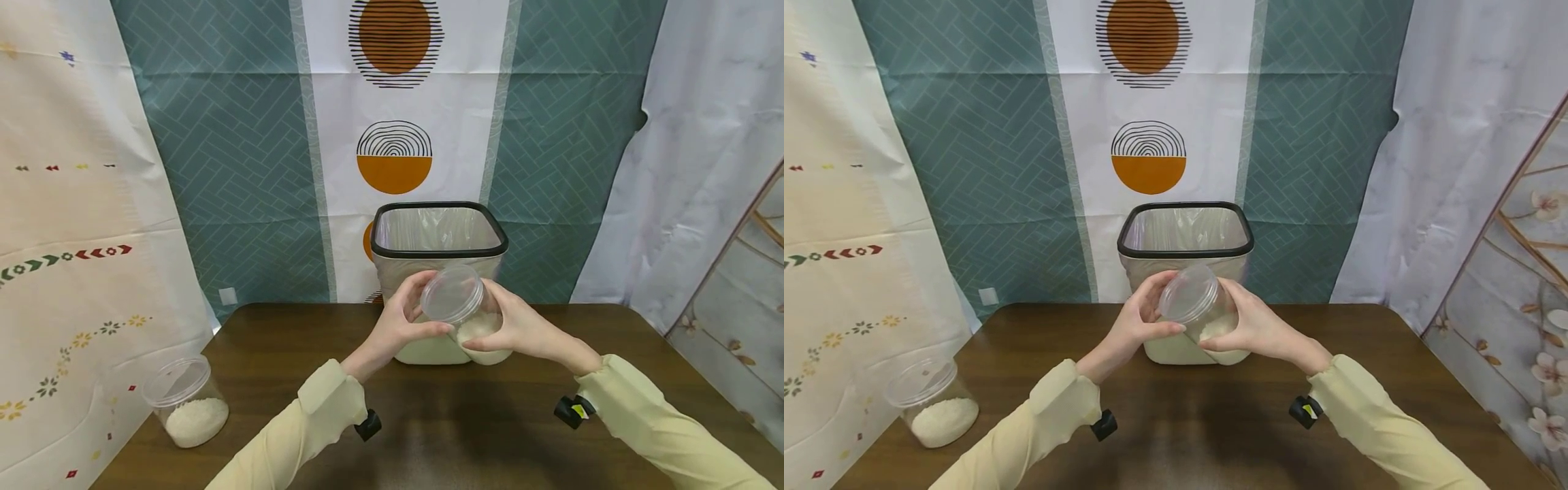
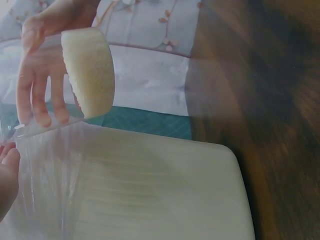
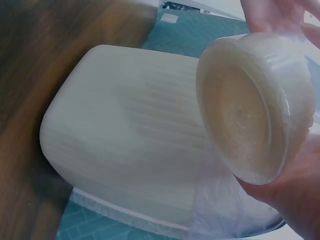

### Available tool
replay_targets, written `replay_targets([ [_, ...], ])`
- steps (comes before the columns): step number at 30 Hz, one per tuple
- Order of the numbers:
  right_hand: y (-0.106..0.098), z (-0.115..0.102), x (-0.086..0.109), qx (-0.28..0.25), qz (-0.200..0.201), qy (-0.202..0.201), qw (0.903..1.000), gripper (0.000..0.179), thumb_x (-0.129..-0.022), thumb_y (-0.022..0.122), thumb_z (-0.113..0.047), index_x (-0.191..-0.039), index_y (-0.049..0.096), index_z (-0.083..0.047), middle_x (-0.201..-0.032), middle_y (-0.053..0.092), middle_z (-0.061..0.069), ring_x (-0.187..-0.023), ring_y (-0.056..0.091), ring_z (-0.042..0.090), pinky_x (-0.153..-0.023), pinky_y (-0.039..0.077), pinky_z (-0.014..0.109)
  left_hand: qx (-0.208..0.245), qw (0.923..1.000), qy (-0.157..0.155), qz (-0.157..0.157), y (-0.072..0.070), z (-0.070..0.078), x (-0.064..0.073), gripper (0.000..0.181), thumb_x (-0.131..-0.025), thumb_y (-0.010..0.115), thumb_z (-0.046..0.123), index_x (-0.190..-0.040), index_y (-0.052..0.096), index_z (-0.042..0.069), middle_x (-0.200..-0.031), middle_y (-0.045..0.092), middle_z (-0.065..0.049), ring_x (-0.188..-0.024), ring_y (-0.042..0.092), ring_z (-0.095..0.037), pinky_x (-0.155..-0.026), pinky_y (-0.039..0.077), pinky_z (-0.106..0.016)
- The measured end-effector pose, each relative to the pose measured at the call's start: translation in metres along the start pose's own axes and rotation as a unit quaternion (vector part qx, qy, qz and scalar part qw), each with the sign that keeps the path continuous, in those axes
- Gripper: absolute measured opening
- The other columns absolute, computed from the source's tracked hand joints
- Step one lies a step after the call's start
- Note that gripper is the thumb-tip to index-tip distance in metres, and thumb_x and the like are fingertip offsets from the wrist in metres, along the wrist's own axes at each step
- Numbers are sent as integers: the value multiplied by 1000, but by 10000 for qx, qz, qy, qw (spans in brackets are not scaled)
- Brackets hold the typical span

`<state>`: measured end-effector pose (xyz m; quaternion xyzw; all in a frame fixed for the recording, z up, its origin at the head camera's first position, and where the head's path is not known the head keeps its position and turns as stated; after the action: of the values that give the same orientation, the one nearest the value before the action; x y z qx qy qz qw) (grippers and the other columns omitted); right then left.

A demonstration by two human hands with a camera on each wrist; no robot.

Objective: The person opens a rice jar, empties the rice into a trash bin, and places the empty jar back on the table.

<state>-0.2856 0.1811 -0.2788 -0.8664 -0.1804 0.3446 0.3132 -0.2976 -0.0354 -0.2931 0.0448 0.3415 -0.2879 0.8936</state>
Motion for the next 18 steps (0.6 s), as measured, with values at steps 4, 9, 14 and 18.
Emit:
replay_targets([
  [4, -2, 0, 0, 59, -35, 36, 10000, 80, -64, 83, -29, -129, 40, -12, -115, 50, -3, -104, 47, 16, -85, 36, 43, -41, 9999, -87, 35, 0, 0, -1, 80, -74, 74, 35, -133, 33, 1, -130, 41, -12, -119, 38, -21, -95, 32, -38],
  [9, -4, -1, 0, 20, -93, 99, 9999, 81, -64, 83, -29, -130, 39, -12, -116, 49, -2, -104, 46, 17, -85, 36, 44, 13, 9999, -143, -30, -1, 0, -3, 76, -76, 73, 30, -134, 33, 3, -131, 40, -11, -120, 37, -21, -96, 31, -37],
  [14, -4, -1, 0, 11, -130, 124, 9998, 81, -64, 82, -30, -130, 39, -12, -117, 49, -2, -104, 46, 17, -85, 36, 44, -14, 9999, -120, -53, -2, -1, -4, 77, -75, 74, 33, -135, 34, 5, -132, 40, -9, -119, 38, -21, -96, 32, -36],
  [18, -4, -1, -1, 16, -112, 105, 9999, 80, -64, 82, -31, -129, 39, -12, -116, 49, -2, -103, 46, 17, -84, 37, 43, -94, 9999, -80, 82, -1, -2, -5, 79, -73, 74, 40, -134, 36, 6, -131, 43, -8, -118, 40, -21, -94, 34, -37],
])
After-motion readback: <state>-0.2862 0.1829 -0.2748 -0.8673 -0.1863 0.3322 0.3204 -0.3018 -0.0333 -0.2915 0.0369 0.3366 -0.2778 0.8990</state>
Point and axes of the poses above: each hand's wrist, its own x-axis away from the middle knuckle, its own y-axis out of the palm, z = x × y, the point moved 1 cm from there along -x, towards the middle knuckle
